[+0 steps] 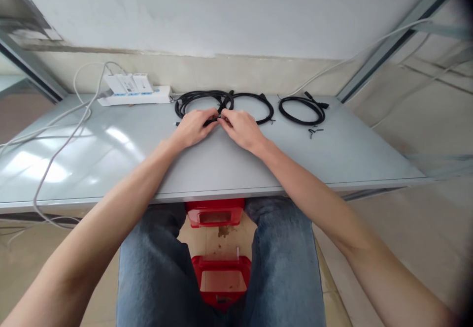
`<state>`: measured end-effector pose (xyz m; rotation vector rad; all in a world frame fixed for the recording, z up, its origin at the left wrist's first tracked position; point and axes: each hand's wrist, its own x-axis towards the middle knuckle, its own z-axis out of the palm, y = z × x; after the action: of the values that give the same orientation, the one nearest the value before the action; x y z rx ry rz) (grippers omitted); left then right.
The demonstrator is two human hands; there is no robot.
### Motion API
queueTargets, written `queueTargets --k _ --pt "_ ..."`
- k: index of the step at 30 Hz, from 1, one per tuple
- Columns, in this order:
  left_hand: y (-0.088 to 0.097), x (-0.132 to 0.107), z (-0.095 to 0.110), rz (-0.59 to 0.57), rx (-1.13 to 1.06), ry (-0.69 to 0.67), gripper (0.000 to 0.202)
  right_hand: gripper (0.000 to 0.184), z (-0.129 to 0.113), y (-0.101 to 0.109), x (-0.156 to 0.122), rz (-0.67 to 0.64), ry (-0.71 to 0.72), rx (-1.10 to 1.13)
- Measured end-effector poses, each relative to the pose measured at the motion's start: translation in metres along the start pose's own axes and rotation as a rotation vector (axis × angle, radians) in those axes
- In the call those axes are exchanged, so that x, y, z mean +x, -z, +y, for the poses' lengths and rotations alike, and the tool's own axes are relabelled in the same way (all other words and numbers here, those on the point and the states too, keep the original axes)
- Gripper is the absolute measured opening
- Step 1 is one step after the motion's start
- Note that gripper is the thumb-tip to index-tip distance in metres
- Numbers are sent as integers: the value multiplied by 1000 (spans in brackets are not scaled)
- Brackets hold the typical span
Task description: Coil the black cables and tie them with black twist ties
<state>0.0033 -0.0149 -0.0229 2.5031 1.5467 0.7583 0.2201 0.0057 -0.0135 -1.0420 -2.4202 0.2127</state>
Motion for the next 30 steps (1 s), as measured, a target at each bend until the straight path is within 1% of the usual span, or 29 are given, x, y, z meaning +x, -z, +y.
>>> queueTargets --k 3,7,11,13,21,26,30 --pt "-1 0 -1 -5 -20 -6 30 21 -2 -3 1 17 -8 23" --pt "0 0 2 -9 -89 -24 34 22 -1 -5 2 41 -63 24" --pt "2 -1 5 -58 -135 -38 40 21 1 -7 2 59 -116 48" --pt "2 -1 5 -64 -131 -31 40 21 2 -8 3 58 -135 89" --pt "-3 2 -1 -32 -55 -39 40 25 4 -9 10 82 -234 359" --pt "-7 3 -1 -31 -12 -49 38 30 6 -10 11 38 -299 484" --pt "-9 4 -2 -7 -2 -67 36 32 -2 -6 9 -32 -459 742"
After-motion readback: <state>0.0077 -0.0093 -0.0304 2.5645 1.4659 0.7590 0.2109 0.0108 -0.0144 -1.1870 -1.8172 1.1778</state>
